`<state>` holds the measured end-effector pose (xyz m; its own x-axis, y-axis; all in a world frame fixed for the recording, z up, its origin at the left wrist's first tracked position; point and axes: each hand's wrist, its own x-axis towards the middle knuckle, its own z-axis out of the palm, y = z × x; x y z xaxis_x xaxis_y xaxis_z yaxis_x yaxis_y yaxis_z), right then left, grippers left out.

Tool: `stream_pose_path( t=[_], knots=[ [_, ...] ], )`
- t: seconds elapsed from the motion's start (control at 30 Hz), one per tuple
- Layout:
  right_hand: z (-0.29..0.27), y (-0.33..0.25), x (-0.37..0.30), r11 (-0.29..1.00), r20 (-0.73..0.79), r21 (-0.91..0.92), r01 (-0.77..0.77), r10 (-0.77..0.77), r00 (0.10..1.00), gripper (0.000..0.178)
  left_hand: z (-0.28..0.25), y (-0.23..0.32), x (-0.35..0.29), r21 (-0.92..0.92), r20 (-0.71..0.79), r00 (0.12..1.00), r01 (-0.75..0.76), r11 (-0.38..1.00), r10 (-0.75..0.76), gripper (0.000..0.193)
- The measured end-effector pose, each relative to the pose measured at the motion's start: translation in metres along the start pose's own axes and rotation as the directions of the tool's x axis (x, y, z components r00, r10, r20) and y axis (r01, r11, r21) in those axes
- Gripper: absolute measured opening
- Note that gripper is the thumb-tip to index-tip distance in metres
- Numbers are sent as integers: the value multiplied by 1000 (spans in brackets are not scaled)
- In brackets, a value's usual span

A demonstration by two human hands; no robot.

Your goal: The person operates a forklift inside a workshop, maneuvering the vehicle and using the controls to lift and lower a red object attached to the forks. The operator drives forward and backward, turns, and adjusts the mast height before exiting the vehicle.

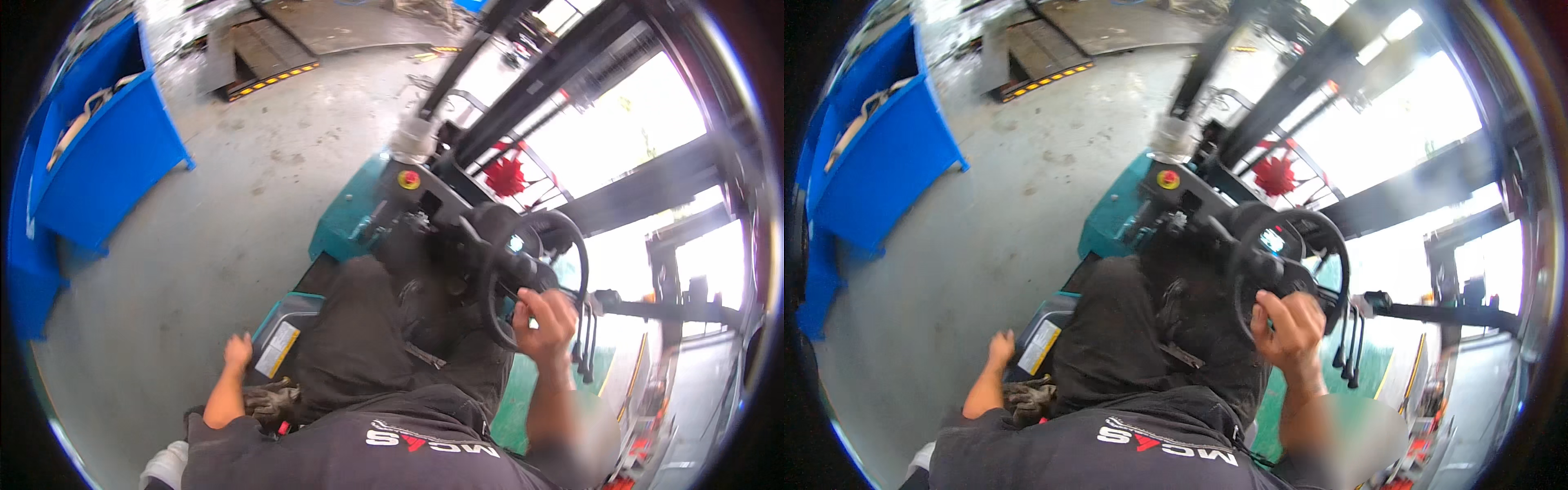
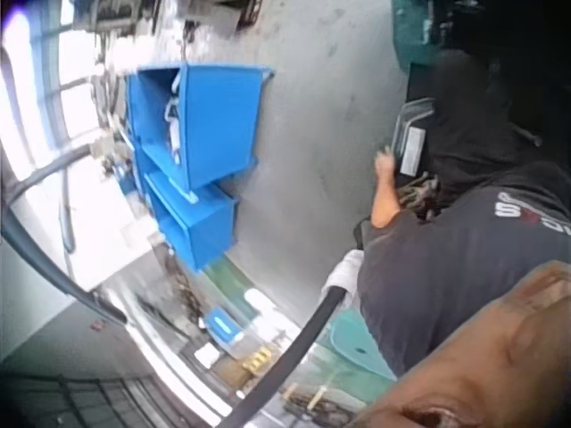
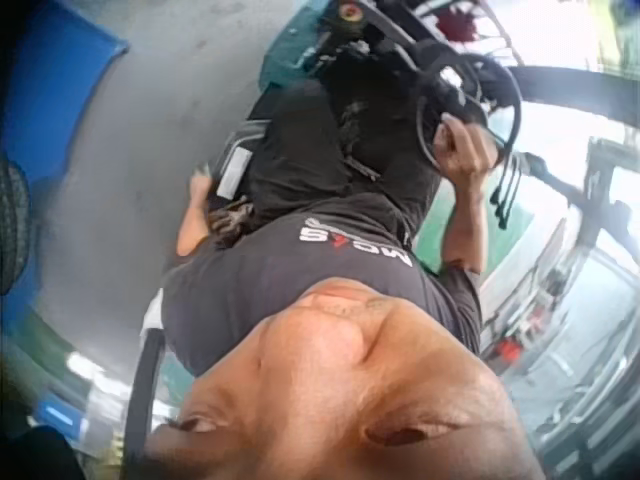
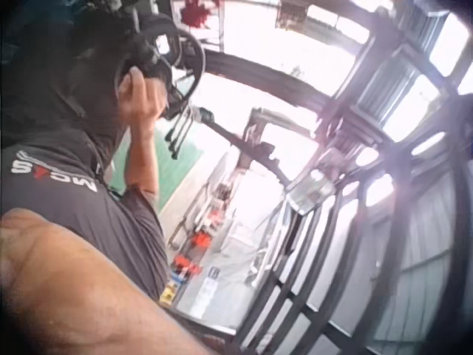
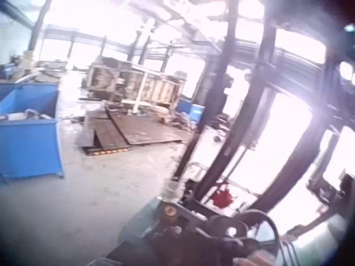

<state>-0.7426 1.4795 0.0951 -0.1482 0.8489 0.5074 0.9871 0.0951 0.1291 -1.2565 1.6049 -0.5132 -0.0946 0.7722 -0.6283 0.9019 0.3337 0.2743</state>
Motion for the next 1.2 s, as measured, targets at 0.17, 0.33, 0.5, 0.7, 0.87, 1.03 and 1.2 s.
stream_pose_path(
  t=[0.17, 0.33, 0.5, 0.7, 0.87, 1.03, 1.2],
  knots=[
    [68, -27, 207, 941, 89, -110, 320, -311, 946, 16, 9, -13, -90, -22, -164, 986, 38, 999, -41, 52],
    [172, 5, 339, 818, 429, -516, 255, -11, 903, 24, 19, -5, -99, 34, -225, 973, 67, 997, -58, 47],
    [209, 51, 365, 624, 668, -679, 387, 306, 678, 35, -7, 0, -101, -1, -156, 987, 31, 1000, -31, 49],
    [212, 74, 379, 507, 721, -670, 542, 270, 638, 44, -21, 8, -106, -57, -120, 989, 83, 995, -90, 55],
    [204, 71, 366, 473, 697, -688, 550, 220, 683, 45, -10, 2, -105, -81, -139, 986, 84, 993, -95, 54],
    [217, 80, 371, 494, 684, -692, 527, 215, 697, 48, -13, 8, -106, -98, -121, 986, 103, 990, -115, 55],
    [225, 88, 371, 526, 641, -715, 462, 228, 733, 38, -9, 14, -102, -111, -124, 986, 100, 989, -114, 55]
  ],
)
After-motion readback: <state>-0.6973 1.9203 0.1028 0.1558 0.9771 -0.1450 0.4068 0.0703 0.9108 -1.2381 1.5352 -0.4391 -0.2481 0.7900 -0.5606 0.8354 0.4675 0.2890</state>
